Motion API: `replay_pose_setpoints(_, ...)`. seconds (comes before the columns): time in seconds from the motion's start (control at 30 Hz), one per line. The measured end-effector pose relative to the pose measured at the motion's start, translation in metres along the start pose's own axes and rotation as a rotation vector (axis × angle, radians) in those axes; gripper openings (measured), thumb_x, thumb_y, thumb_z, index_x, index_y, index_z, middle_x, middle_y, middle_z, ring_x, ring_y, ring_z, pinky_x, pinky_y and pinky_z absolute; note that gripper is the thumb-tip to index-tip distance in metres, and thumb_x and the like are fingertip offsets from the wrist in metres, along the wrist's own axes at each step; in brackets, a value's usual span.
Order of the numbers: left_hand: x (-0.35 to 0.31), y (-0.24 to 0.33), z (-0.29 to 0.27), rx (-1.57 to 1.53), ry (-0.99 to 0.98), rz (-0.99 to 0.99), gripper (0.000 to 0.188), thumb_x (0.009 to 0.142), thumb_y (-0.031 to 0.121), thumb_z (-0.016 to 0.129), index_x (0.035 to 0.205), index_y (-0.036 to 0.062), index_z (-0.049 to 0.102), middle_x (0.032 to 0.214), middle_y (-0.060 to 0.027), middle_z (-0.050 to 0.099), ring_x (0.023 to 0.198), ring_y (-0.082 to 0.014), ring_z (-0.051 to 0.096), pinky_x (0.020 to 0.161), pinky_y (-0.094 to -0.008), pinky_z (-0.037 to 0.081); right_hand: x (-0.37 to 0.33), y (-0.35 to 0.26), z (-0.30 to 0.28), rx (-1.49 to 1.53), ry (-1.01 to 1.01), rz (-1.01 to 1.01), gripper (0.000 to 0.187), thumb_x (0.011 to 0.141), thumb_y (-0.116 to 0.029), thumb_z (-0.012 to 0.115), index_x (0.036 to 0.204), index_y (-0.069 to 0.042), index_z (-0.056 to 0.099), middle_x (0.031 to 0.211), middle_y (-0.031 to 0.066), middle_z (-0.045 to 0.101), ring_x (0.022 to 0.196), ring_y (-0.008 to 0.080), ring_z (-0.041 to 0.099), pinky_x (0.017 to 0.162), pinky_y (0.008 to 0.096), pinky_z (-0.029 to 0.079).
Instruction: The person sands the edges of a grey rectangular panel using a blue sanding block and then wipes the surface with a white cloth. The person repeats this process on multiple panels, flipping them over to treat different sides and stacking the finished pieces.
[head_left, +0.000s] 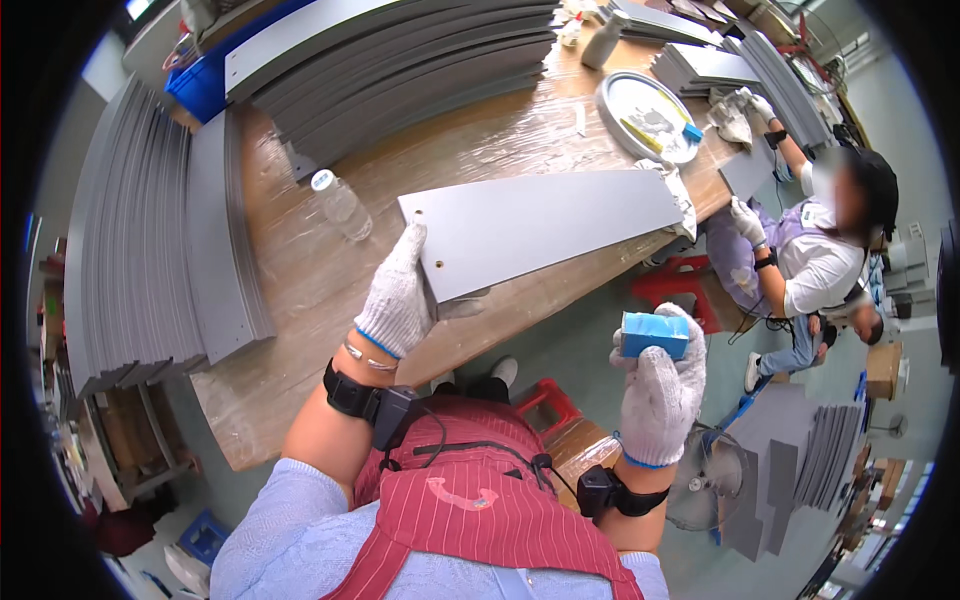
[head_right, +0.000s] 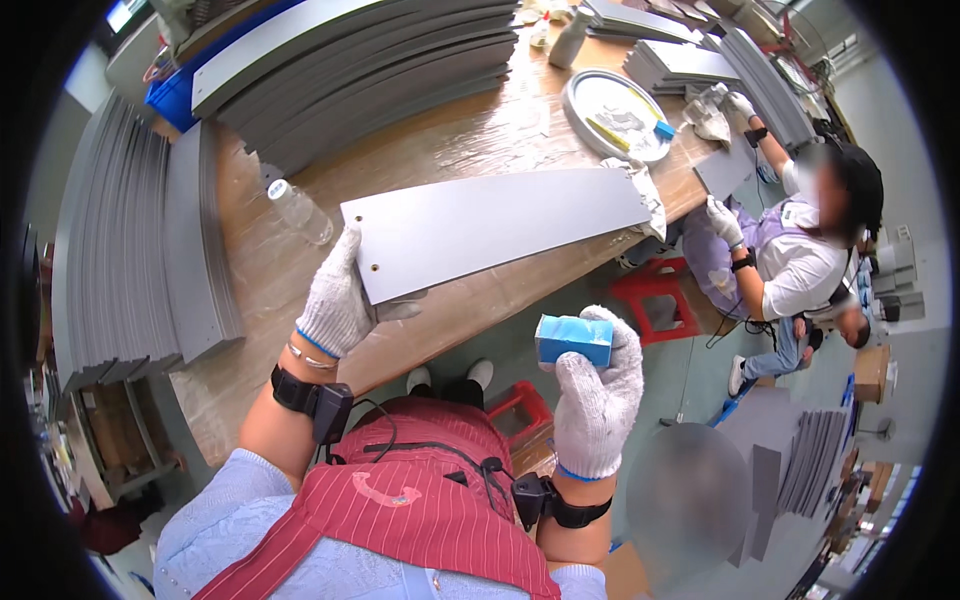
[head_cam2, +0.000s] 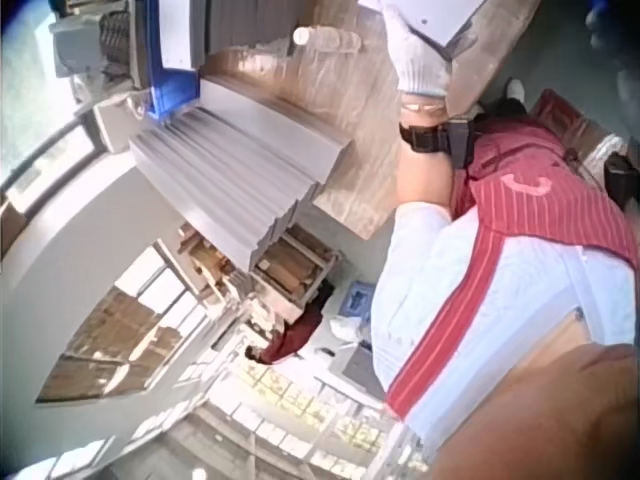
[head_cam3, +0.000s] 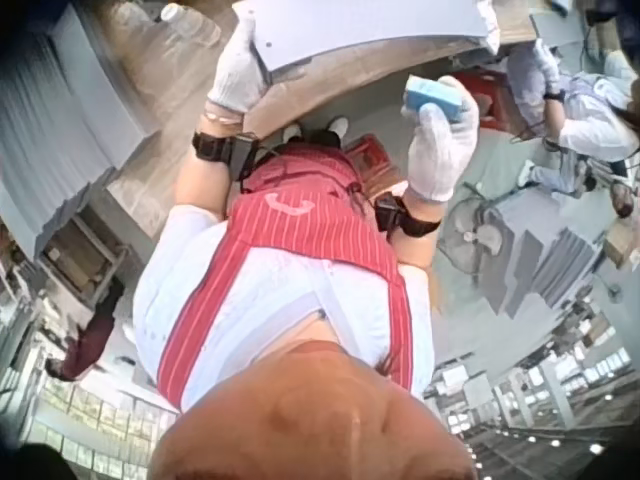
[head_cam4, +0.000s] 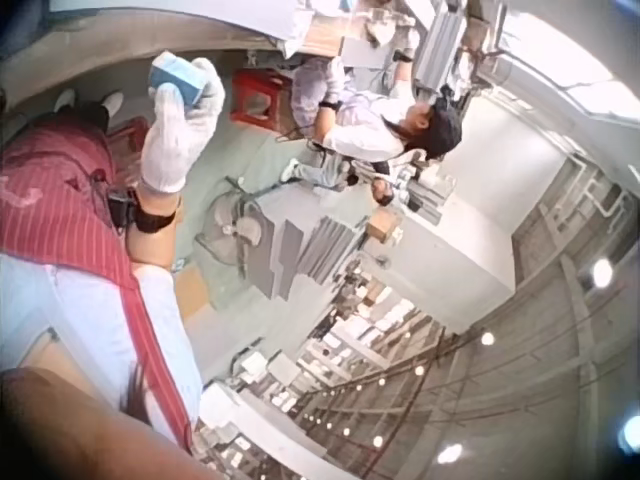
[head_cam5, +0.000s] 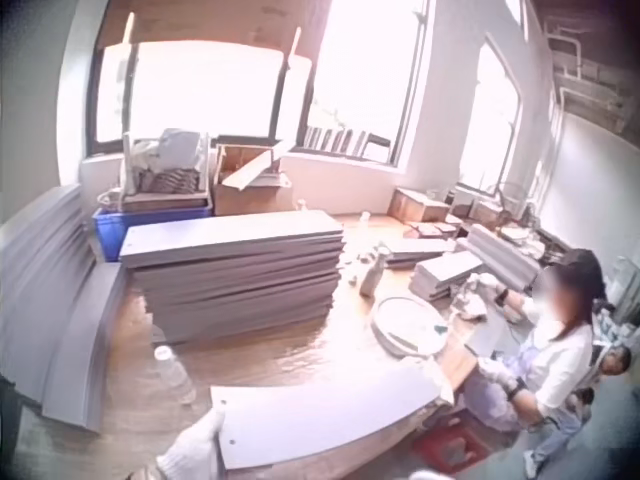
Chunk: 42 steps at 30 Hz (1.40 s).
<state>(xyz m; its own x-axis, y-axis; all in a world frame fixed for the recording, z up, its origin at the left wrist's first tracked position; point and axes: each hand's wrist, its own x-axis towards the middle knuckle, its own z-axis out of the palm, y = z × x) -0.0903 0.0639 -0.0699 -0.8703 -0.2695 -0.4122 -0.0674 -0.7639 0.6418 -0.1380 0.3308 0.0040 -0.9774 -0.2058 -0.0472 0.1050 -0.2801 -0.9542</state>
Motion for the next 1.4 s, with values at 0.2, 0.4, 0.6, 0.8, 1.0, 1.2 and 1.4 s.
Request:
replay_pose_setpoints(0.2, -0.006, 0.013, 0.011, -0.181, -0.152, -0.036, 0.084, 0.098, 0.072, 0.025, 0.152, 0.0076, 0.034, 0.145, -0.0170, 0.050, 0.129, -0.0336, 0.054, 0.104, -0.0553, 0.048, 0.031, -0.003, 0.059, -0.345, -0.350, -0.155, 0.056, 0.076, 0.004, 0.077, 0.128, -0.002, 0.058, 0.113, 0.0100, 0.066, 0.105, 0.0198, 0.065, 0.085, 0.0318, 0.054)
replay_pose_setpoints(0.4, -0.006, 0.014, 0.018, -0.257, -0.258, 0.041, 0.090, 0.095, 0.076, 0.023, 0.153, 0.0069, 0.030, 0.147, -0.0159, 0.046, 0.132, -0.0308, 0.051, 0.106, -0.0484, 0.048, 0.066, 0.000, 0.098, -0.807, -0.773, -0.472, 0.050, 0.073, -0.003, 0.083, 0.120, -0.004, 0.065, 0.105, 0.0127, 0.070, 0.096, 0.0260, 0.069, 0.082, 0.0350, 0.054)
replay_pose_setpoints(0.6, -0.005, 0.010, 0.013, -0.200, -0.246, -0.023, 0.100, 0.089, 0.084, 0.015, 0.155, 0.0102, 0.028, 0.146, -0.0165, 0.047, 0.129, -0.0314, 0.054, 0.088, -0.0509, 0.058, 0.088, 0.005, 0.130, -1.021, -0.947, -0.602, 0.048, 0.072, -0.009, 0.081, 0.118, -0.007, 0.066, 0.103, 0.0132, 0.070, 0.090, 0.0303, 0.068, 0.080, 0.0377, 0.054)
replay_pose_setpoints(0.8, -0.013, 0.019, 0.013, -0.157, -0.220, -0.040, 0.104, 0.085, 0.089, 0.017, 0.154, 0.0122, 0.029, 0.144, -0.0135, 0.049, 0.122, -0.0294, 0.060, 0.084, -0.0478, 0.060, 0.124, 0.028, 0.181, -1.021, -0.905, -0.618, 0.044, 0.077, -0.013, 0.079, 0.119, -0.008, 0.065, 0.100, 0.0118, 0.070, 0.084, 0.0256, 0.068, 0.077, 0.0362, 0.055)
replay_pose_setpoints(1.0, -0.006, 0.012, 0.005, -0.206, -0.233, -0.067, 0.104, 0.085, 0.088, 0.017, 0.154, 0.0108, 0.029, 0.144, -0.0136, 0.049, 0.128, -0.0298, 0.055, 0.088, -0.0496, 0.058, 0.136, 0.034, 0.195, -1.020, -0.917, -0.620, 0.041, 0.077, -0.012, 0.078, 0.115, -0.007, 0.065, 0.096, 0.0111, 0.070, 0.082, 0.0256, 0.068, 0.076, 0.0356, 0.055)
replay_pose_setpoints(1.2, 0.009, 0.002, -0.010, -0.323, -0.216, 0.028, 0.084, 0.096, 0.073, 0.028, 0.149, 0.0076, 0.037, 0.141, -0.0134, 0.051, 0.128, -0.0298, 0.053, 0.093, -0.0514, 0.056, 0.081, 0.011, 0.143, -1.117, -1.000, -0.608, 0.046, 0.071, -0.013, 0.081, 0.114, -0.008, 0.067, 0.097, 0.0114, 0.070, 0.088, 0.0312, 0.068, 0.080, 0.0392, 0.054)
replay_pose_setpoints(1.4, 0.009, 0.011, -0.005, -0.219, 0.008, -0.032, 0.035, 0.096, 0.022, 0.061, 0.122, -0.0010, 0.058, 0.106, -0.0126, 0.069, 0.089, -0.0222, 0.070, 0.069, -0.0385, 0.062, 0.038, 0.010, 0.079, -0.893, -0.496, -0.378, 0.050, 0.067, 0.001, 0.082, 0.115, -0.004, 0.066, 0.101, 0.0122, 0.069, 0.091, 0.0224, 0.067, 0.082, 0.0322, 0.052)
